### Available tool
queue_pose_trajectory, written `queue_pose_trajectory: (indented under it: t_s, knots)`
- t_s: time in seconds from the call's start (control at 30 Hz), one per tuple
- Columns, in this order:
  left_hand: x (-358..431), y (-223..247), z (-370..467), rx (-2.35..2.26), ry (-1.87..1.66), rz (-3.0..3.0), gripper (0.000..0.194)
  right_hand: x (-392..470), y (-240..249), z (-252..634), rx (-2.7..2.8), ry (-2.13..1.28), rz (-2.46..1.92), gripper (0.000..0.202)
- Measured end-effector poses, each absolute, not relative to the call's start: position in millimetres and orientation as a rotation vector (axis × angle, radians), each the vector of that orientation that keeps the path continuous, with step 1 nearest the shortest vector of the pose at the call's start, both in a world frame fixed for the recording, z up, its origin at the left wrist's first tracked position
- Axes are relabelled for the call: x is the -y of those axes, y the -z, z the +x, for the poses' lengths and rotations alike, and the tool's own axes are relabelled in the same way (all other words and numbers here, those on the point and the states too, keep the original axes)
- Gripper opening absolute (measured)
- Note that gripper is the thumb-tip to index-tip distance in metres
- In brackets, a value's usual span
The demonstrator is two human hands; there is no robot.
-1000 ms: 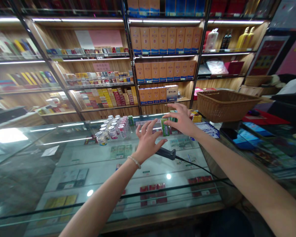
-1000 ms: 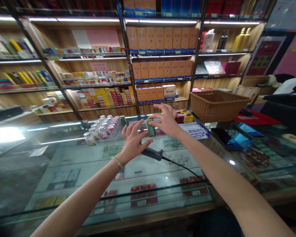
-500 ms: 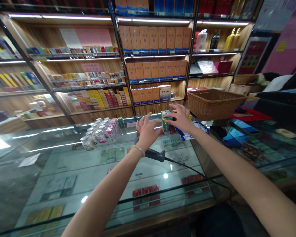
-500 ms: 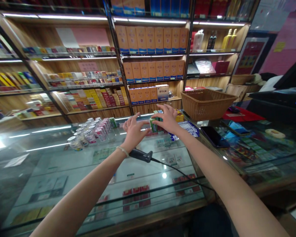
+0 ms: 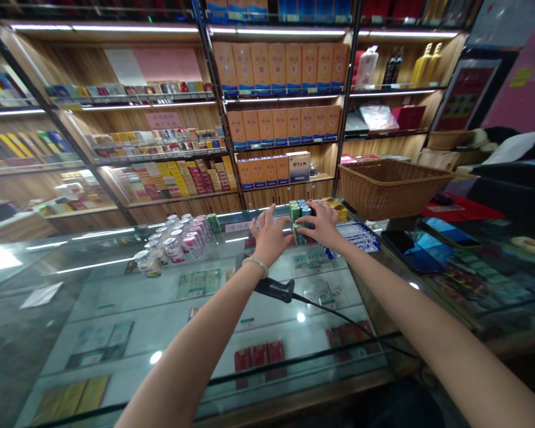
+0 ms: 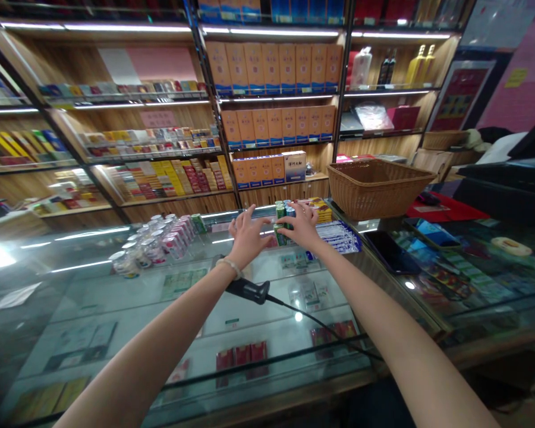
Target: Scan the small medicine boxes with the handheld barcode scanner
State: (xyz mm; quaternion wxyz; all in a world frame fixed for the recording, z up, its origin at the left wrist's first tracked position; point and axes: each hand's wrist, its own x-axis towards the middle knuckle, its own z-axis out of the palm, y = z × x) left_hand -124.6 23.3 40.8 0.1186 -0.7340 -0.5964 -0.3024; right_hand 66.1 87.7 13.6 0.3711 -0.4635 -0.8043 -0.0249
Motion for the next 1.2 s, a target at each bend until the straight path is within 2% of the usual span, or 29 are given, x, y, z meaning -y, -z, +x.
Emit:
queue_pose_trajectory:
  t_s: [0.33,0.53,0.9,1.2]
  knots:
    - [-32.5,-36.3,-112.3,1.756,0.833,-2.156,0.036,-87.7,-4.6,72.2,2.082,0.139,-1.191,0.023]
    - [-32.7,-34.2,-109.5,1.693,0.813,-2.164,0.038,-81.9,-4.3,80.6,2.075,0.217,-1.182,0.046]
    - [-38.9,-31.5,-103.8,1.613,0.745,-2.174,0.029,-74.6,-1.8,79.7,2.105,0.288,-1.182,0.027]
    - [-57.6,-29.3,-103.4,1.612,0.654,-2.138,0.027,-90.6,-0.8,67.4,2.053,0.425,-1.247,0.027]
